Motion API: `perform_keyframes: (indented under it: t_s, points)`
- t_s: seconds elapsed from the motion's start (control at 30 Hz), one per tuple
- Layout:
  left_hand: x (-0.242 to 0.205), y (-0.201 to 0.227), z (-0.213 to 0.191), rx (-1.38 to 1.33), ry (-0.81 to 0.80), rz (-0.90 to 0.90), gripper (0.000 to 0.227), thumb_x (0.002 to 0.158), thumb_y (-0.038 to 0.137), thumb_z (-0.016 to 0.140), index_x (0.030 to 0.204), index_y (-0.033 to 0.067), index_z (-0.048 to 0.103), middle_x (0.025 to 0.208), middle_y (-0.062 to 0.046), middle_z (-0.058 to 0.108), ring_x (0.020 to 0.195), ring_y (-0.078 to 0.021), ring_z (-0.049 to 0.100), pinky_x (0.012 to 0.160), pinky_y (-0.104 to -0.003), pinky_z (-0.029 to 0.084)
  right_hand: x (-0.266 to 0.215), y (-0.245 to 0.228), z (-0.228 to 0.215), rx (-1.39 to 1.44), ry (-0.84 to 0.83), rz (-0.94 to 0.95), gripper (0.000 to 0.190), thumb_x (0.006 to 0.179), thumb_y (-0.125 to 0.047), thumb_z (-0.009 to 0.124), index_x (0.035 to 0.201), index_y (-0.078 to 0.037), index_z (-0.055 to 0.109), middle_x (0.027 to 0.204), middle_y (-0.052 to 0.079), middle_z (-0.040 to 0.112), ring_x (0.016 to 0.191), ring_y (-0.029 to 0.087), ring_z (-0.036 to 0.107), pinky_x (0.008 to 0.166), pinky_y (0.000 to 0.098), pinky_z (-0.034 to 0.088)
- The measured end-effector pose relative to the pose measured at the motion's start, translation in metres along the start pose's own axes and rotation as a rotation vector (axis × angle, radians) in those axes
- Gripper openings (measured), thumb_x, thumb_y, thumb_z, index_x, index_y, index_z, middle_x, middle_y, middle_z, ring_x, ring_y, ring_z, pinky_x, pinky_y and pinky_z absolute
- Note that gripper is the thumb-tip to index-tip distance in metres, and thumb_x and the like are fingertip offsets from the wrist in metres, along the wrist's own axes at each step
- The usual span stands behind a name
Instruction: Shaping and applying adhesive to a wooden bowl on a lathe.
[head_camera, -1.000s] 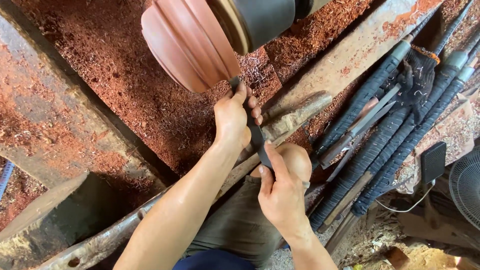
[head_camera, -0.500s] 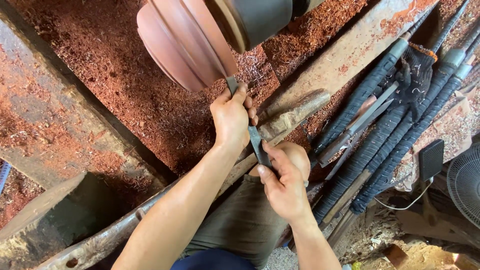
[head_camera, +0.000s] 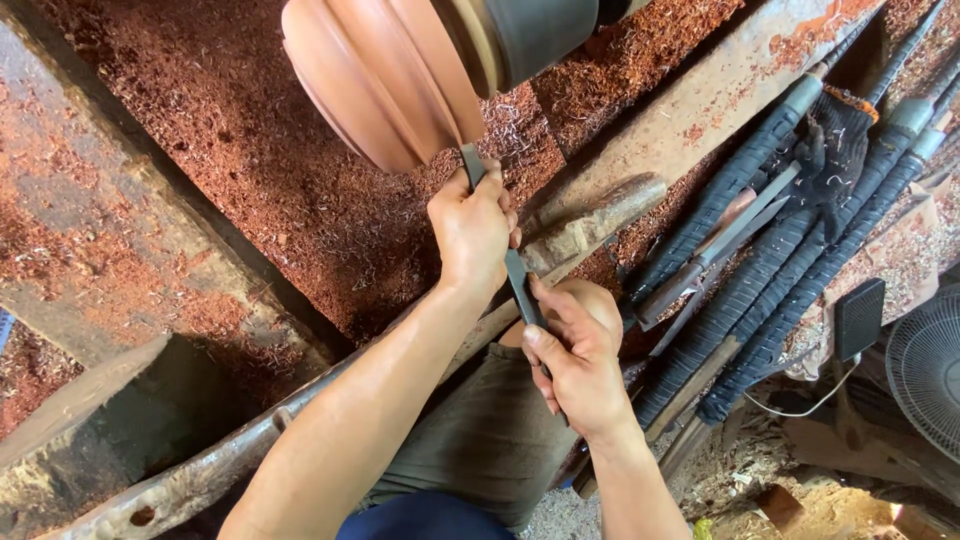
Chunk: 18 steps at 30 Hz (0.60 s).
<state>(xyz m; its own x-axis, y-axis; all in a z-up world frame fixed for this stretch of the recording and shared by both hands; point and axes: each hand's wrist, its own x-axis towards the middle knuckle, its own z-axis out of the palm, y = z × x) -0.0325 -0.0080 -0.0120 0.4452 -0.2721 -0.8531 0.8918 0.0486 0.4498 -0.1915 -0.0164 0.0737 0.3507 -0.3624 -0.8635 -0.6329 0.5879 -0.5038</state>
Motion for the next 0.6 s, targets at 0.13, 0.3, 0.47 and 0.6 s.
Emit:
perform_keyframes:
  t_s: [0.13,0.3,0.47,0.6]
  points:
    - [-0.001,0.007,-0.001,0.052,-0.003,-0.041,0.016,0.099,0.012,0.055,0.106,0.0001,0.064,0.065,-0.007,0.056,0.047,-0.0170,0.054,0.040,-0.035,0.045,-0.004,-0.007,-0.020,-0.514,0.052,-0.453,0.053,0.099,-0.006,0.062,0.151,-0.009,0.050,0.103,0.015,0.063,0.077,0.024,0.058,0.063,0.0370,0.048]
    - [0.002,0.001,-0.010,-0.107,-0.148,-0.220,0.027,0.104,0.019,0.048,0.107,-0.0035,0.062,0.087,-0.015,0.069,0.074,-0.0286,0.071,0.068,-0.045,0.062,0.009,-0.084,-0.066,-0.944,0.102,-0.121,0.049,0.093,-0.022,0.069,0.142,-0.021,0.061,0.127,0.005,0.074,0.109,0.024,0.072,0.094,0.0373,0.056]
    - [0.005,-0.003,-0.012,-0.273,-0.141,-0.202,0.027,0.105,0.019,0.048,0.111,-0.0042,0.061,0.103,-0.021,0.071,0.092,-0.0347,0.074,0.084,-0.050,0.064,0.043,-0.089,-0.092,-0.976,-0.083,-0.405,0.040,0.092,-0.019,0.073,0.130,-0.009,0.068,0.130,0.010,0.073,0.119,0.022,0.071,0.100,0.0353,0.054]
    - [0.003,0.002,-0.008,-0.217,-0.107,-0.158,0.028,0.105,0.020,0.049,0.112,-0.0034,0.062,0.108,-0.021,0.073,0.097,-0.0336,0.075,0.086,-0.047,0.063,0.049,-0.087,-0.093,-0.933,-0.073,-0.542,0.039,0.092,-0.015,0.073,0.130,-0.006,0.068,0.129,0.011,0.073,0.120,0.022,0.071,0.099,0.0340,0.055]
